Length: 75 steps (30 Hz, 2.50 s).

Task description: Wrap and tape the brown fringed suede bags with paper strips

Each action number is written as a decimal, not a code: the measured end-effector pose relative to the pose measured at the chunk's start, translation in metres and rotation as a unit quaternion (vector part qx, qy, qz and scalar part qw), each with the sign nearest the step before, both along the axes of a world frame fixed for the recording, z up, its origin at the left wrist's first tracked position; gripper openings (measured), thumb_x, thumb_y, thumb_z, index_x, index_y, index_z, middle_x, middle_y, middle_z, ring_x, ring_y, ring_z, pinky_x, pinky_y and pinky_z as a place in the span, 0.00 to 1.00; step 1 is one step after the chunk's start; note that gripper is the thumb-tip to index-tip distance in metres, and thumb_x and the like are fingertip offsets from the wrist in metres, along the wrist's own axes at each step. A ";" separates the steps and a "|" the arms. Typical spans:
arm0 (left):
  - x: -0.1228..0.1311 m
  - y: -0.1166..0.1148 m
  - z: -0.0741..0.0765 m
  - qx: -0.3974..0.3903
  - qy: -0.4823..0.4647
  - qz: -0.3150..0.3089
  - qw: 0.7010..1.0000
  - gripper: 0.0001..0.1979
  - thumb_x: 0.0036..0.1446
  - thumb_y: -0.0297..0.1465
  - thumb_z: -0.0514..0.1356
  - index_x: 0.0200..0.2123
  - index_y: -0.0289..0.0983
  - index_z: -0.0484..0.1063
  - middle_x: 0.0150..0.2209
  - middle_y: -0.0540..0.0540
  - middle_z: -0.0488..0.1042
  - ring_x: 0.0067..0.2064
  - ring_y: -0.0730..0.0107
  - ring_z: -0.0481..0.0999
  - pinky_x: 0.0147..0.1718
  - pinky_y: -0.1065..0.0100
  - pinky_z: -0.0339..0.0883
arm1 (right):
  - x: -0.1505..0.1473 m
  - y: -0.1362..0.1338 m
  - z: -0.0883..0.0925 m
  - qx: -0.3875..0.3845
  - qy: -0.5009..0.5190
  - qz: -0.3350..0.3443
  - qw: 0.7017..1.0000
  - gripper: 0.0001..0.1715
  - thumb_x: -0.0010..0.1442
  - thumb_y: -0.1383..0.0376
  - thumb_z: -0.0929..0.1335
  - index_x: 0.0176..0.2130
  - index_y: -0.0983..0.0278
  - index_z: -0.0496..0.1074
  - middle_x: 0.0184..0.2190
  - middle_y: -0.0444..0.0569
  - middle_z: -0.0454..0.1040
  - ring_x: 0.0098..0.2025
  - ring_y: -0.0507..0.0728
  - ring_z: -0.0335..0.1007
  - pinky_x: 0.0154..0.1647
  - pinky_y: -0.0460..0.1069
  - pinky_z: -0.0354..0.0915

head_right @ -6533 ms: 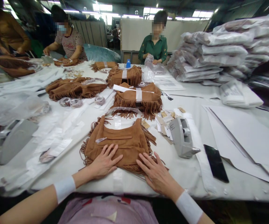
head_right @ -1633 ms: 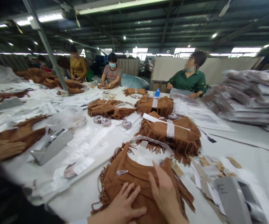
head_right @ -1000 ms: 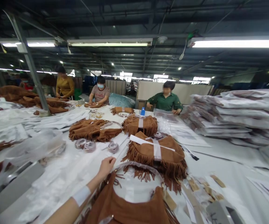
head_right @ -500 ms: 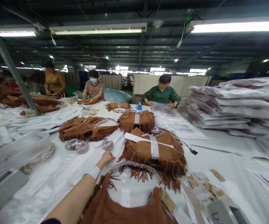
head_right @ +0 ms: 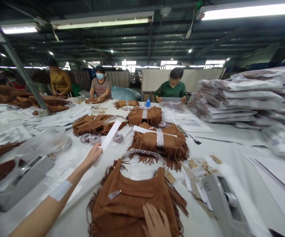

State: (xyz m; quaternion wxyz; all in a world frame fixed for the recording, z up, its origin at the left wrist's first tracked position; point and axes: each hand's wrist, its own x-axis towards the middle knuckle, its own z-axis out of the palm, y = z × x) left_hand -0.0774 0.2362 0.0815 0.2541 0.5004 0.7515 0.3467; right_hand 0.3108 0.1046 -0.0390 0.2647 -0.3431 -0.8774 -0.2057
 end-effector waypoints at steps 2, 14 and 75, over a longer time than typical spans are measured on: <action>0.010 -0.031 0.011 0.011 -0.037 -0.067 0.997 0.20 0.60 0.40 0.50 0.52 0.38 0.62 0.35 0.48 0.75 0.33 0.66 0.74 0.33 0.68 0.65 | 0.004 -0.006 0.018 -0.040 0.005 -0.044 0.998 0.27 0.59 0.61 0.65 0.57 0.64 0.64 0.47 0.53 0.76 0.46 0.60 0.72 0.45 0.54 0.64; 0.100 -0.105 -0.002 -0.061 0.062 -0.502 0.861 0.15 0.50 0.30 0.57 0.44 0.40 0.72 0.41 0.49 0.76 0.41 0.65 0.73 0.39 0.71 0.63 | -0.005 -0.052 0.028 -0.008 0.121 -0.023 0.992 0.17 0.62 0.75 0.58 0.45 0.62 0.69 0.36 0.49 0.76 0.41 0.58 0.71 0.47 0.57 0.63; 0.130 -0.138 -0.061 -0.009 0.234 -0.450 0.862 0.21 0.67 0.41 0.47 0.31 0.37 0.74 0.33 0.44 0.77 0.39 0.62 0.71 0.44 0.59 0.58 | -0.013 0.001 0.043 -0.184 0.057 0.009 0.981 0.15 0.66 0.56 0.62 0.34 0.63 0.69 0.37 0.50 0.73 0.40 0.58 0.67 0.52 0.60 0.57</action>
